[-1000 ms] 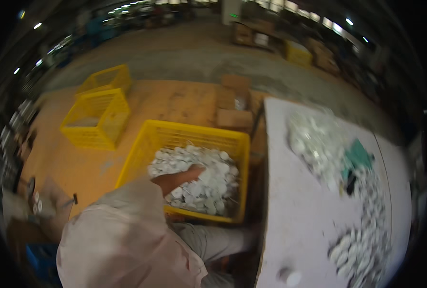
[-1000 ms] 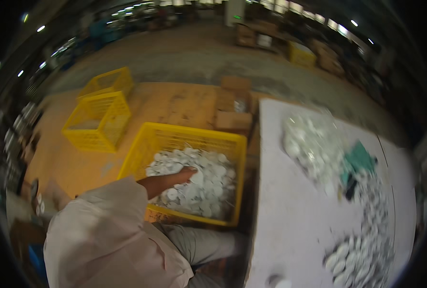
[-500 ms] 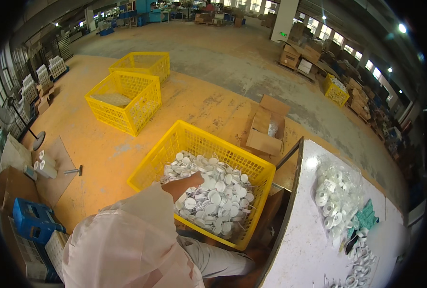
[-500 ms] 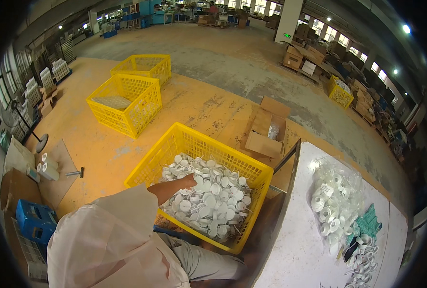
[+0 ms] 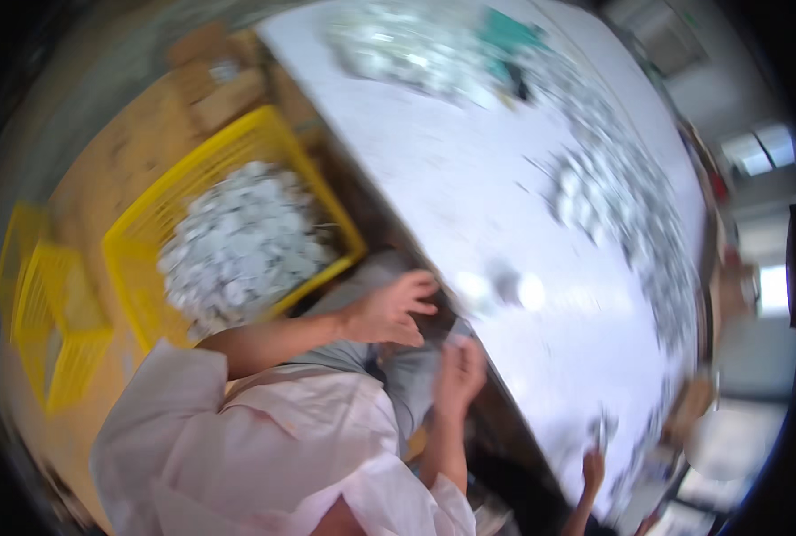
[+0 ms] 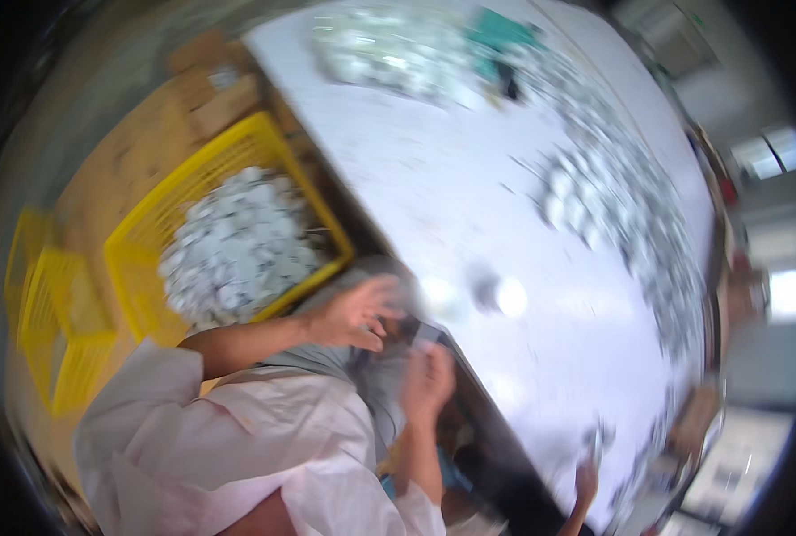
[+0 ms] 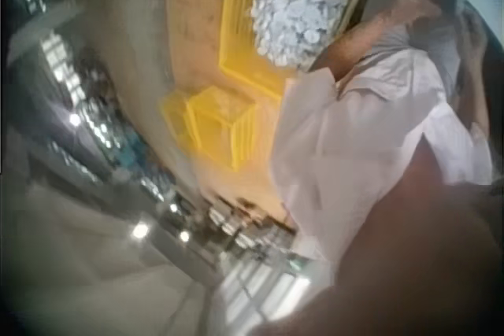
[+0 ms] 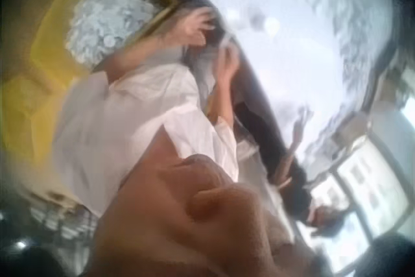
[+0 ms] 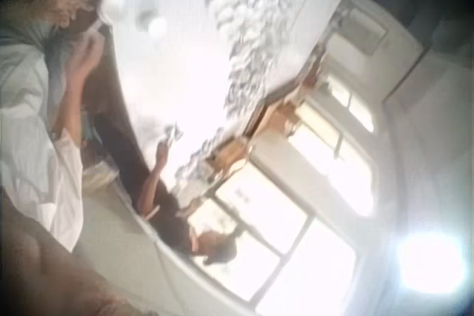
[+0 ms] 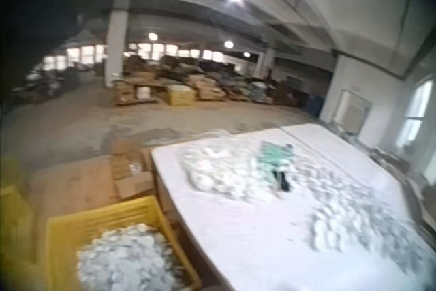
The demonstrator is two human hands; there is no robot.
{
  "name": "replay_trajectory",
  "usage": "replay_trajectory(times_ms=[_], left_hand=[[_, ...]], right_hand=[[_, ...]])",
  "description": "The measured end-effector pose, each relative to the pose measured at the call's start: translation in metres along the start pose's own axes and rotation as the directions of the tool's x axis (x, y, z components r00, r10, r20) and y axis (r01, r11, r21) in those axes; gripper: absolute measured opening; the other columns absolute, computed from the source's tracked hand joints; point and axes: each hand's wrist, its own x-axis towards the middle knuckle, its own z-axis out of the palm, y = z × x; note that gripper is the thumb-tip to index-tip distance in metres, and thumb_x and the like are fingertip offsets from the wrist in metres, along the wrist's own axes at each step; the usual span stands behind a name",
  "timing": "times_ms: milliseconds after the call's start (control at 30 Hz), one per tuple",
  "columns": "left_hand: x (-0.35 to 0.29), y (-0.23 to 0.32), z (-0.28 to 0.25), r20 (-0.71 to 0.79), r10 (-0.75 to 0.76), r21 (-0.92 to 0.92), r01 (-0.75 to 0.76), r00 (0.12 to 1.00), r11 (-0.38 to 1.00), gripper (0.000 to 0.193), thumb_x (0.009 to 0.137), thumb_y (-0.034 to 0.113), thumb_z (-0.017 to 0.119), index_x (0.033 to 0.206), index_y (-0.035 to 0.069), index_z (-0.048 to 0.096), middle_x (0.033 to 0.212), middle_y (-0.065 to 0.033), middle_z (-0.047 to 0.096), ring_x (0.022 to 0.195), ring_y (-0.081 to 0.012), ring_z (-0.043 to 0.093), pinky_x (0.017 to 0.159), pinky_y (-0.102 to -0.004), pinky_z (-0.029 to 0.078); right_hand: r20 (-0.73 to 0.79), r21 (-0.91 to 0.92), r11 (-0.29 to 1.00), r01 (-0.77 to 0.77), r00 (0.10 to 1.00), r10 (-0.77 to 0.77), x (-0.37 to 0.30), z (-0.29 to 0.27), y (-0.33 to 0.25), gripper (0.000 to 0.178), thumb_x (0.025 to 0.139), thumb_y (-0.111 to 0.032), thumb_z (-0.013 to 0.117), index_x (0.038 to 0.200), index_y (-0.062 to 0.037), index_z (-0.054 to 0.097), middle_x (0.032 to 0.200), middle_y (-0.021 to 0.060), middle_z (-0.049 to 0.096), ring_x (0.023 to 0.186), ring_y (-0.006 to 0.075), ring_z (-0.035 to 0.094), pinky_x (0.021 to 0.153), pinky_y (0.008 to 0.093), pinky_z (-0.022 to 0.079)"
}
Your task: The person assembles round light fixtures by taking base units from a crate, picking up round covers from the table, snapping the covers onto the bases, and placing the assembled lights on the table.
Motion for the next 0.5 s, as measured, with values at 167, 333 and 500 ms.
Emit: replay_trajectory(times_ms=[167, 333, 500], left_hand=[[0.022, 0.001, 0.014, 0.013, 0.017, 0.239, -0.02, 1.0, 0.971, 0.07, 0.069, 0.002, 0.075, 0.128, 0.001, 0.036, 0.112, -0.0082, 0.054, 0.1, -0.0182, 0.056, 0.081, -0.0262, 0.049], [0.024, -0.004, 0.023, -0.157, 0.064, 0.139, -0.042, 0.986, 0.989, 0.062, 0.068, 0.003, 0.076, 0.121, 0.001, 0.044, 0.106, -0.0064, 0.055, 0.098, -0.0134, 0.054, 0.085, -0.0288, 0.047], [0.028, -0.006, 0.015, -0.082, 0.122, 0.267, -0.097, 0.989, 0.959, 0.06, 0.071, 0.0, 0.072, 0.122, 0.002, 0.041, 0.107, -0.0087, 0.056, 0.09, -0.0186, 0.062, 0.079, -0.0319, 0.054]], right_hand=[[0.159, -0.05, 0.982, 0.184, 0.972, -0.174, -0.015, 0.026, -0.009, 0.008, 0.081, 0.001, 0.059, 0.089, -0.0014, 0.058, 0.079, 0.0118, 0.054, 0.066, 0.0207, 0.055, 0.059, 0.0275, 0.043], [0.326, 0.049, 0.998, -0.028, 0.945, 0.011, -0.008, 0.001, -0.012, 0.018, 0.078, -0.002, 0.065, 0.094, 0.0007, 0.057, 0.078, 0.0075, 0.056, 0.063, 0.0153, 0.054, 0.058, 0.0268, 0.044], [-0.408, 0.023, 0.983, -0.184, 0.895, 0.177, 0.09, -0.065, 0.024, 0.027, 0.08, -0.023, 0.068, 0.076, -0.0037, 0.05, 0.064, 0.0024, 0.051, 0.055, 0.0093, 0.047, 0.051, 0.0233, 0.04]])
